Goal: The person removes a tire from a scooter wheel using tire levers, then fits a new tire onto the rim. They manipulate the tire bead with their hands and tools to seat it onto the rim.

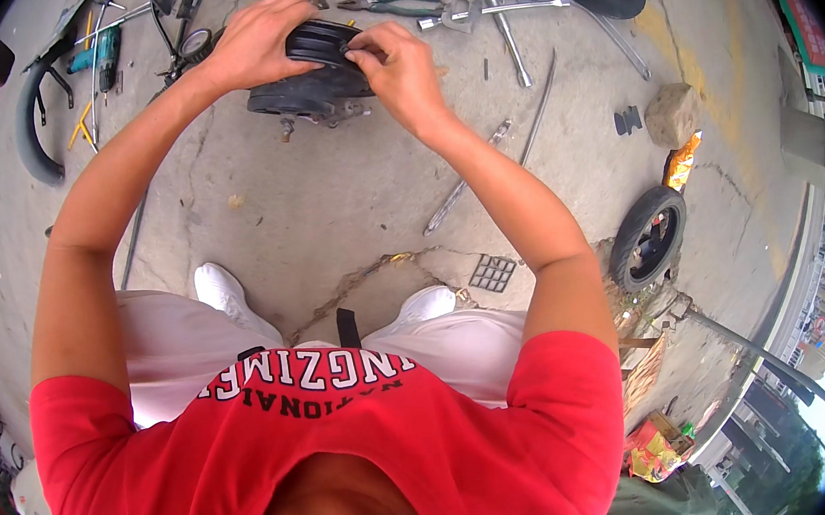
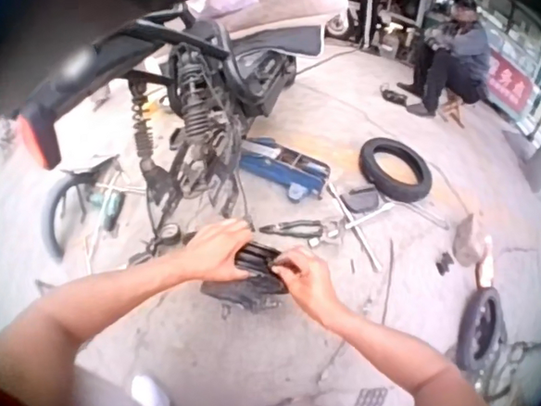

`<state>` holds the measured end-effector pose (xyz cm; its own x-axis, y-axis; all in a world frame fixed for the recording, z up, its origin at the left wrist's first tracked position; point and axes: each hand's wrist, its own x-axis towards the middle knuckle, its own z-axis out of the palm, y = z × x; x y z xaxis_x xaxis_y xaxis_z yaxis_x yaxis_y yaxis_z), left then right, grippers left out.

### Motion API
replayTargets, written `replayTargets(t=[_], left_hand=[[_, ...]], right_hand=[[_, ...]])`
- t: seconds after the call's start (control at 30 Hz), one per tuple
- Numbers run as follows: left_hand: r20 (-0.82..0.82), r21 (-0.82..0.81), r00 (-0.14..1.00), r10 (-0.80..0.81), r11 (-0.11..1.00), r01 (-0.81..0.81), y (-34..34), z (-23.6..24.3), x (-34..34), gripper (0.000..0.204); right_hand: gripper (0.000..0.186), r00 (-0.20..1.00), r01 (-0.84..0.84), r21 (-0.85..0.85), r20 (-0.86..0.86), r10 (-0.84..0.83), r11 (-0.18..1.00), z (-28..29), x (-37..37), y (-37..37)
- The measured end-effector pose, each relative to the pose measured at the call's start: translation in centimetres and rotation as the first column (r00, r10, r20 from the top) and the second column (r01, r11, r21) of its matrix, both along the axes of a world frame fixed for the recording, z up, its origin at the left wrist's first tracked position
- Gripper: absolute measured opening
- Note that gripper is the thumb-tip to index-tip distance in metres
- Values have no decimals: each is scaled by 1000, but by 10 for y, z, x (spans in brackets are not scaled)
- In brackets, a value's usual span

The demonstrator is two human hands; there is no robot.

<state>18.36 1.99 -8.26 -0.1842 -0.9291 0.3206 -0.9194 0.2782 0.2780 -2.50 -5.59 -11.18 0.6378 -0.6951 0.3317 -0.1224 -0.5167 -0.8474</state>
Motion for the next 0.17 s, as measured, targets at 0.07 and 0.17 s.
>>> replayTargets(t=[0.07, 0.17], left_hand=[[2, 3, 1000, 1, 1000, -1, 0, 2, -1, 50], [2, 14, 1000, 10, 1000, -10, 1, 2, 0, 47]], right_hand=[[12, 1000, 5, 14, 1, -5, 1000, -2, 0, 0], [10, 1000, 1, 75, 1, -1, 997, -1, 2, 1]])
